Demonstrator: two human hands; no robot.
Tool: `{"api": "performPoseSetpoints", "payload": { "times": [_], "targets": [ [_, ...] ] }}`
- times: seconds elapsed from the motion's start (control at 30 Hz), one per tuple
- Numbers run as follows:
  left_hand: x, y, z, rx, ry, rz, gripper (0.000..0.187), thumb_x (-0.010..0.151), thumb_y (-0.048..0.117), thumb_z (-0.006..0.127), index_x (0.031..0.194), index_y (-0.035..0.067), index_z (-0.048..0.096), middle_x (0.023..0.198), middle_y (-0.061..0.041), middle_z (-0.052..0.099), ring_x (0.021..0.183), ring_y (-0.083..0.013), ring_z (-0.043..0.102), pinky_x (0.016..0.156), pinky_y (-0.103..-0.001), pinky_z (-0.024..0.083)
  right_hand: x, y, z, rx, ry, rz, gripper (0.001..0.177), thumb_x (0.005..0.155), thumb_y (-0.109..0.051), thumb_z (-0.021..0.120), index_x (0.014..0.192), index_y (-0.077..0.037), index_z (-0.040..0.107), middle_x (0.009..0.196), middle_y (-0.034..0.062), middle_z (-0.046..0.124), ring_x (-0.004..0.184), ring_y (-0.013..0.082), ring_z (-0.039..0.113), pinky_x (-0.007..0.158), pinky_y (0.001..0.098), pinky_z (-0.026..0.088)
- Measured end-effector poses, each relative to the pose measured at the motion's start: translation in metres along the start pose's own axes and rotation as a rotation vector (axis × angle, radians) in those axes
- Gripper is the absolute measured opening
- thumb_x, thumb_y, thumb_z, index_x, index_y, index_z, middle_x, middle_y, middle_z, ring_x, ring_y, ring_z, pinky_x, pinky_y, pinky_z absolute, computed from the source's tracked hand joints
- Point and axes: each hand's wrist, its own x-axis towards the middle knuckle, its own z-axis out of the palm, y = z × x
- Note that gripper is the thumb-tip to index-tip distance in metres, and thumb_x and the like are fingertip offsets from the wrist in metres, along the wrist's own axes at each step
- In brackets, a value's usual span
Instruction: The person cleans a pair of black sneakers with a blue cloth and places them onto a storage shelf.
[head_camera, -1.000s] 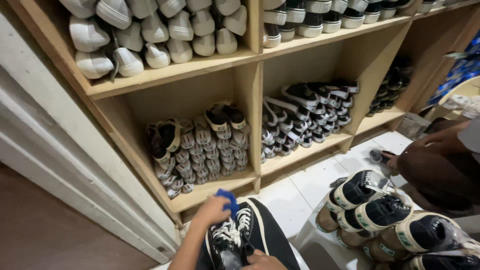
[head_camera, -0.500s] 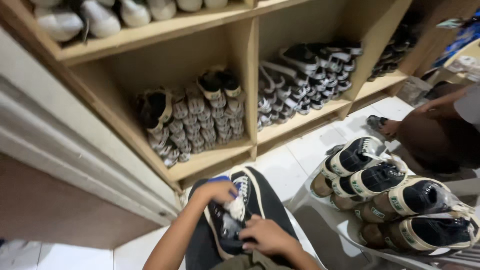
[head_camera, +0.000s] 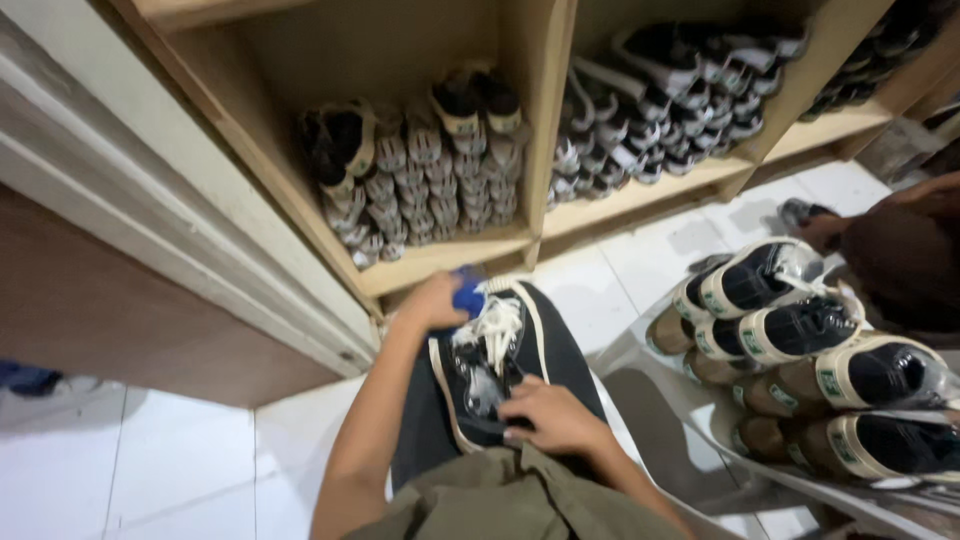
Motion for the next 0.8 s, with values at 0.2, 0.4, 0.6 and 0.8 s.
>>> {"api": "performPoseSetpoints", "payload": {
  "times": [0.2, 0.4, 0.6, 0.8],
  "targets": [
    [-0.033, -0.014, 0.020, 0.205, -0.213, 0.121, 0.044, 0.069, 0.045, 0.070, 0.093, 0.008, 0.075, 0.101, -0.017, 0.077, 0.094, -0.0394, 0.071, 0.080, -0.045, 0.051, -0.002, 0.005, -0.002, 0.020, -0.020, -0.026, 0.021, 0.088, -0.033, 0.077, 0.102, -0.020, 0.068, 0.094, 0.0068, 0.061, 0.097, 0.0313, 0.057, 0.073, 0.0464, 0.046],
    [-0.066, -0.034, 0.008, -0.187, 0.365, -0.072, 0.046, 0.075, 0.031, 0.087, 0.111, 0.005, 0.074, 0.104, -0.020, 0.069, 0.108, -0.0404, 0.066, 0.095, -0.050, 0.053, -0.001, -0.001, -0.008, 0.033, 0.012, -0.005, 0.024, 0.084, -0.046, 0.076, 0.089, -0.023, 0.070, 0.084, 0.0075, 0.060, 0.095, 0.0342, 0.061, 0.074, 0.0446, 0.056],
    [-0.078, -0.038, 0.062, 0.075, 0.433, -0.102, 0.044, 0.080, 0.021, 0.076, 0.124, 0.023, 0.072, 0.123, -0.001, 0.065, 0.121, -0.0266, 0.064, 0.101, -0.044, 0.050, 0.004, -0.008, -0.005, -0.037, 0.012, 0.040, 0.037, 0.082, -0.063, 0.072, 0.089, -0.026, 0.071, 0.084, 0.0035, 0.060, 0.095, 0.0293, 0.062, 0.072, 0.0411, 0.056],
    [-0.146, 0.011, 0.001, 0.068, -0.012, -0.039, 0.040, 0.074, 0.025, 0.080, 0.111, 0.011, 0.077, 0.107, -0.018, 0.074, 0.107, -0.0401, 0.070, 0.092, -0.050, 0.056, 0.007, -0.013, -0.003, -0.070, 0.083, 0.026, 0.038, 0.082, -0.062, 0.072, 0.087, -0.024, 0.070, 0.080, 0.0054, 0.060, 0.091, 0.0292, 0.064, 0.070, 0.0401, 0.057]
  ]
}}
